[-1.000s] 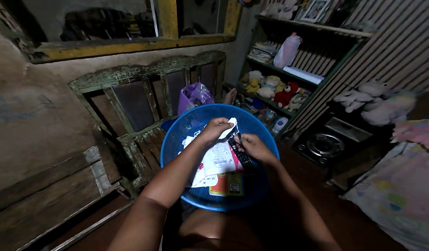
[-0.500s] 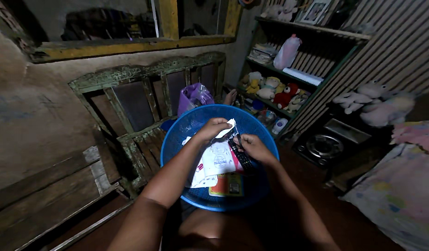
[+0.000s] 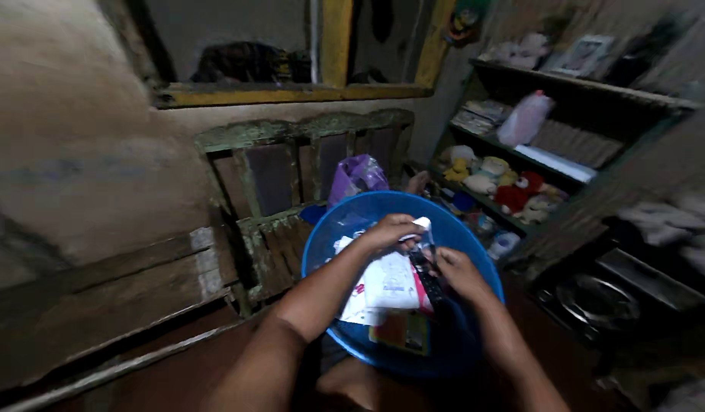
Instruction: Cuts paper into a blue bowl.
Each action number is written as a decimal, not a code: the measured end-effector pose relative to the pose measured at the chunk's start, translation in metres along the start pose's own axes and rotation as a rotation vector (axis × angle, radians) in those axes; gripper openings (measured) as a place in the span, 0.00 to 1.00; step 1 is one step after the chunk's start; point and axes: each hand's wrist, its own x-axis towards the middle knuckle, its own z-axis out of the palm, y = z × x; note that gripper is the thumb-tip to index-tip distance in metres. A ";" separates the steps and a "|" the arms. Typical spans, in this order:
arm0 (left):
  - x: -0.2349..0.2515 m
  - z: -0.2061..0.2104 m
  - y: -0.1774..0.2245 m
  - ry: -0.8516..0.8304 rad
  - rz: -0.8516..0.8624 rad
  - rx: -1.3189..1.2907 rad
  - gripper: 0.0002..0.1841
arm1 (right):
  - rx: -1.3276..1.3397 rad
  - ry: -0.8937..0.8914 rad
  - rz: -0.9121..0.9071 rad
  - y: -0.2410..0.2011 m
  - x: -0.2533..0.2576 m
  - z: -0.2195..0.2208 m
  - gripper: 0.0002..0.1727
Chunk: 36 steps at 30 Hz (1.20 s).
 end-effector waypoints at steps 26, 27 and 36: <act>-0.007 -0.002 0.004 0.137 0.005 -0.041 0.10 | -0.141 0.036 -0.084 0.009 0.002 0.004 0.23; -0.007 -0.002 0.004 0.140 0.005 -0.042 0.10 | -0.141 0.034 -0.087 0.010 0.003 0.003 0.23; -0.006 -0.001 0.005 0.162 0.021 -0.047 0.11 | -0.131 0.043 -0.079 0.009 0.001 0.003 0.24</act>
